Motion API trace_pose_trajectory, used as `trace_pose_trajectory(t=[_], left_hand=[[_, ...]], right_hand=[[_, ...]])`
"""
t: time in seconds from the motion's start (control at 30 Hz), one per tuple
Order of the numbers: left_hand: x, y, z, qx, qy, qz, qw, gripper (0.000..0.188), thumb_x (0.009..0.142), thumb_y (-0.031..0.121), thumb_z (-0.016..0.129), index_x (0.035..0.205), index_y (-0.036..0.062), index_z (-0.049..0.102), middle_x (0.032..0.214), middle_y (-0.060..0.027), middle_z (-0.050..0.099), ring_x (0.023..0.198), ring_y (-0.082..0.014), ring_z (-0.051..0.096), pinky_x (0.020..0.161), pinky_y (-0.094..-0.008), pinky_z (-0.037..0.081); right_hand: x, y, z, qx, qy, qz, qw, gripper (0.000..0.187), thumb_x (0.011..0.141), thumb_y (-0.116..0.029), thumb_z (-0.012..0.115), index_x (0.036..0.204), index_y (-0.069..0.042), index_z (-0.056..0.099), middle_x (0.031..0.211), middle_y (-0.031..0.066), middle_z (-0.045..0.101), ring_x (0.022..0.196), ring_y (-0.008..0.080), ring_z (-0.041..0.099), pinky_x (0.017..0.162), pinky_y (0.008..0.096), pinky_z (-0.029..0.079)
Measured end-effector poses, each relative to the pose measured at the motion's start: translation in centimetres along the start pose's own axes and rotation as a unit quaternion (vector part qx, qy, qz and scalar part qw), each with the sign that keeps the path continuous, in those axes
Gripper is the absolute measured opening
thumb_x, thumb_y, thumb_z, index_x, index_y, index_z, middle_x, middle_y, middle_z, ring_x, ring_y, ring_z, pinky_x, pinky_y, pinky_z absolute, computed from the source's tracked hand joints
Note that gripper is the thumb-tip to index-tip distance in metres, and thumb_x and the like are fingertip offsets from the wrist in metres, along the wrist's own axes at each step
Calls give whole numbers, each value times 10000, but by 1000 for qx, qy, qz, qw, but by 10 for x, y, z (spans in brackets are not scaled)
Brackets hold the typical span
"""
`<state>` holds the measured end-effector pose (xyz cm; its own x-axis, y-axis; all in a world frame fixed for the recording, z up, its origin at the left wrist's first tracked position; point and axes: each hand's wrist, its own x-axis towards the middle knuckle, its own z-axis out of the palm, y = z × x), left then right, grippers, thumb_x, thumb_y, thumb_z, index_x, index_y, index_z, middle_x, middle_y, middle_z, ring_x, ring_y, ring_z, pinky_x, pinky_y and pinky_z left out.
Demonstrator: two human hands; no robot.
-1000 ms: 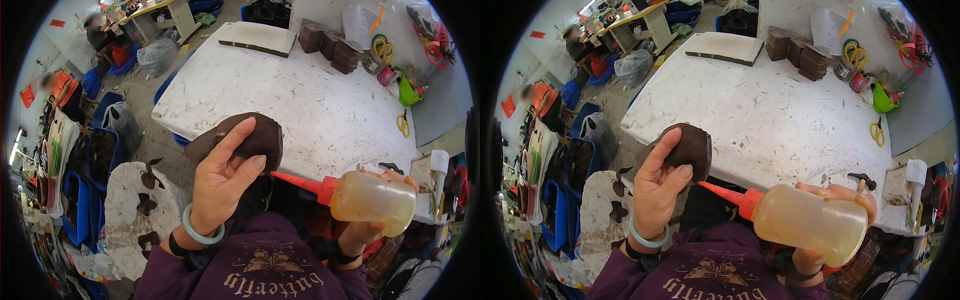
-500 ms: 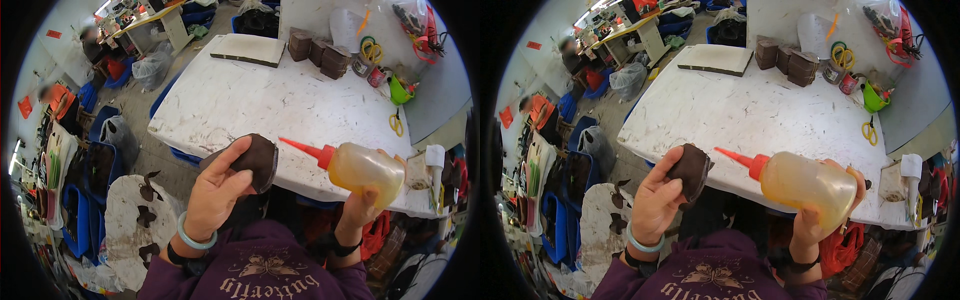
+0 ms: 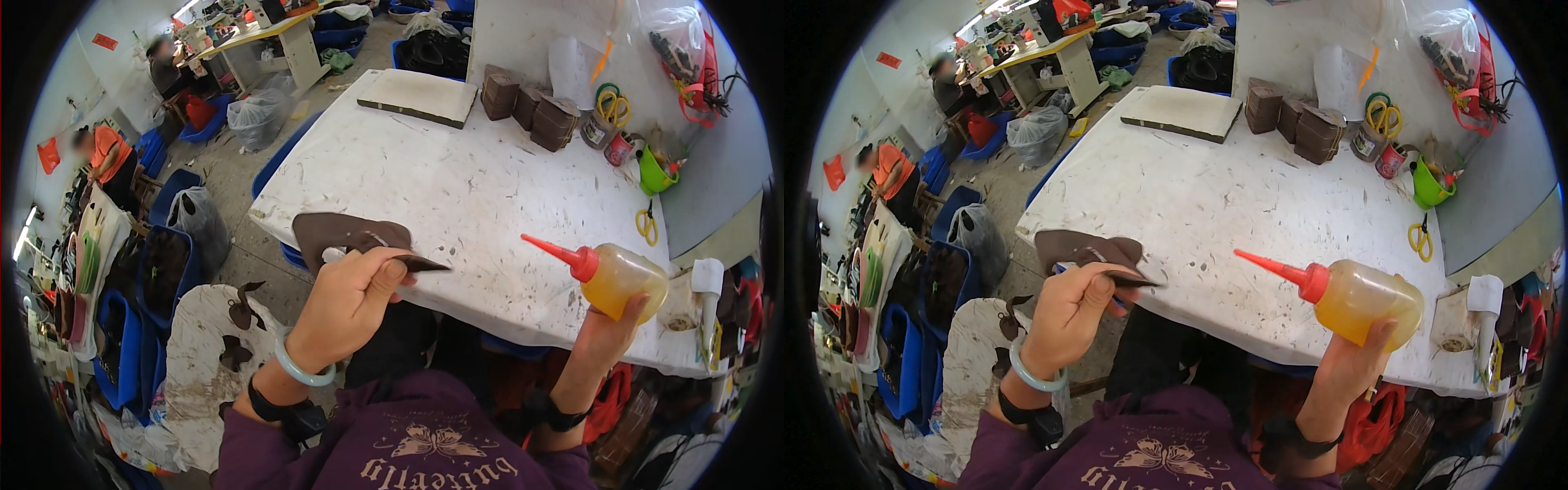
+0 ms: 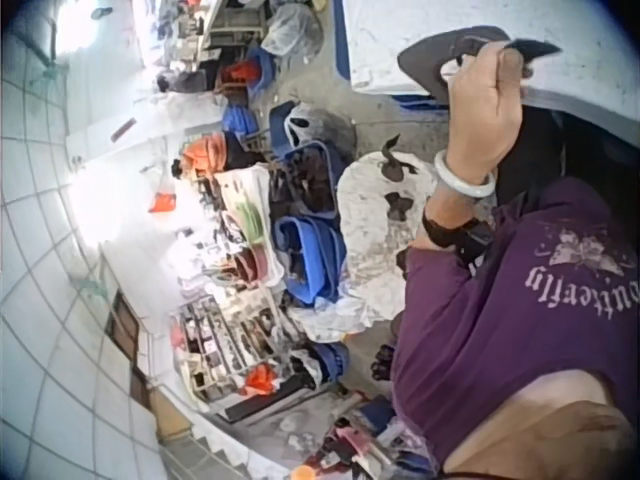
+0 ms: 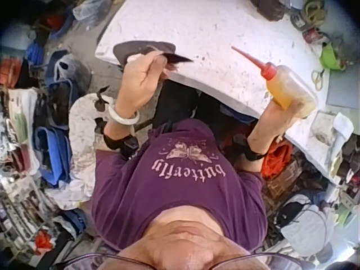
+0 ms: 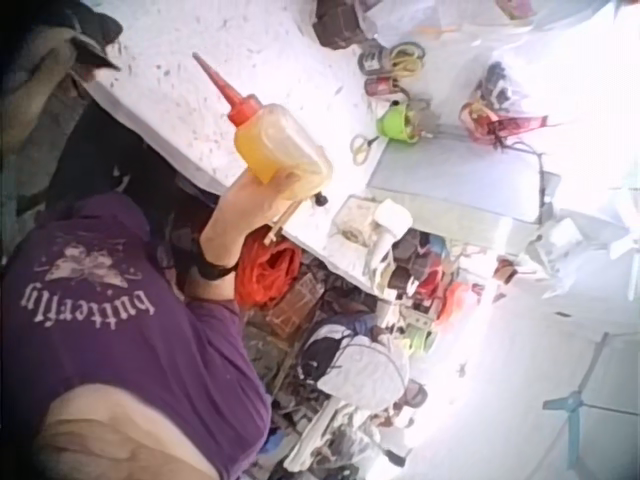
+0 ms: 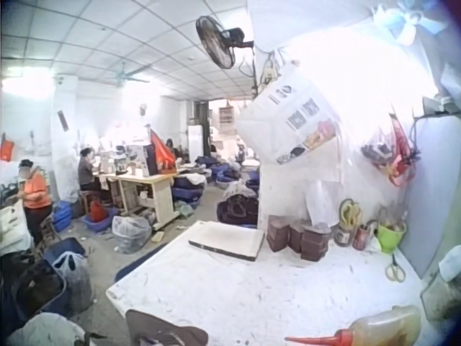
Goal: The person applies glue from a squeeze bottle to the edges of leather pieces, presses them together by hand, and places the assembled parts into a large basin. They then retrieve more leather pieces from a red plastic bag to continue the process.
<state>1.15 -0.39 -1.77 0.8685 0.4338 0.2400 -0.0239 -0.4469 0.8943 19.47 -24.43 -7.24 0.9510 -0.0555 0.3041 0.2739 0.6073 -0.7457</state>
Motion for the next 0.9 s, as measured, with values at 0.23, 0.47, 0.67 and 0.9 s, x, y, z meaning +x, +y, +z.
trace_pose_trajectory(t=[0.23,0.47,0.67,0.9], left_hand=[[21,21,-7,169,-101,14,980,345,891,210,512,619,-2,536,551,-173,491,508,-336,485,491,-374,382],[21,30,-5,183,-114,78,973,307,867,196,512,625,8,530,566,-160,504,516,-329,498,483,-386,386],[16,34,-1,167,-118,98,974,342,889,203,500,599,26,467,519,-113,430,464,-252,419,464,-337,342],[14,36,1,164,-117,113,973,362,897,225,507,595,29,466,518,-111,426,463,-250,420,459,-333,345]], right_hand=[[-12,-18,16,-42,-68,-28,996,782,810,-498,632,1328,-5,317,1188,135,492,1116,246,488,964,393,402],[-25,-32,34,-133,-86,-83,984,902,715,-571,690,1303,6,323,1075,165,532,982,236,533,846,362,454],[-28,-31,39,-146,-84,-83,982,931,694,-594,694,1292,16,326,1081,166,540,975,230,539,844,356,451],[-28,-32,35,-159,-90,-84,980,929,694,-594,695,1289,16,325,1079,171,539,963,234,547,846,362,452]])
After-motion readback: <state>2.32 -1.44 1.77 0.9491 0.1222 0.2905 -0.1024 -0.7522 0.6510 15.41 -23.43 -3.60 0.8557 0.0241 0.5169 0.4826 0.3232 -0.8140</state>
